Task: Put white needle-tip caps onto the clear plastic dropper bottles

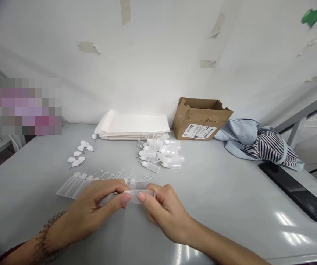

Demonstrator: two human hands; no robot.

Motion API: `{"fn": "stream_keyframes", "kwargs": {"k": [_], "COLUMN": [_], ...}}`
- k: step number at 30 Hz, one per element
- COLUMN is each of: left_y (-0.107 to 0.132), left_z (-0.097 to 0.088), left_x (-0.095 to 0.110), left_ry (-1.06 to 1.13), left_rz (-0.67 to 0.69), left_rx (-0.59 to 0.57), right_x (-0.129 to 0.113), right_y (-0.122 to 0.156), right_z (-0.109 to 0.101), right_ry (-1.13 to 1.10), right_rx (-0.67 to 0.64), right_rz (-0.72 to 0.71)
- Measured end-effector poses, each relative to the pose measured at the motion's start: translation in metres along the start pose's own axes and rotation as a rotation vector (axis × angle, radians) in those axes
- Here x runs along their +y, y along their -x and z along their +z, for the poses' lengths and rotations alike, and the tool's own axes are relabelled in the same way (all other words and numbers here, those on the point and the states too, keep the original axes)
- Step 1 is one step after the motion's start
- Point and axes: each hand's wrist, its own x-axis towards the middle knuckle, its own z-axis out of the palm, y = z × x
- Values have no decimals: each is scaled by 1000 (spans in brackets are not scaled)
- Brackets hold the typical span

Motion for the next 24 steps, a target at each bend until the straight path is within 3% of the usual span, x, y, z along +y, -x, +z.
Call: {"fn": "stream_keyframes", "kwargs": {"k": [3,5,7,9,11,13,14,17,20,22,24], "left_y": [2,3,2,1,-2,-5,-7,-11,-12,-11,-8], "left_z": [5,7,9,8,4,-4,-10,-33,-61,-80,-96], "left_x": [-1,-3,-7,-10,-15,-20,-23,-32,-41,-45,-50], "left_ry": [-80,-125,-173,-241,-337,-441,-492,-627,-686,-699,-785], "left_rz": [269,368,414,423,372,259,195,-7,-209,-271,-428], "left_rx": [141,186,246,320,398,470,509,551,547,482,352], "right_x": [-1,-2,-2,0,6,16,22,38,49,53,56], "right_y": [1,1,1,-2,-10,-22,-28,-45,-53,-55,-55], "right_z": [2,3,-1,-11,-30,-53,-65,-93,-103,-102,-100], "right_ry": [-298,-347,-227,39,338,615,664,768,831,847,849], "right_rx": [-118,-148,-95,39,224,587,667,713,657,624,604], "right_rz": [87,88,55,-56,-224,-309,-317,-350,-379,-389,-389]}}
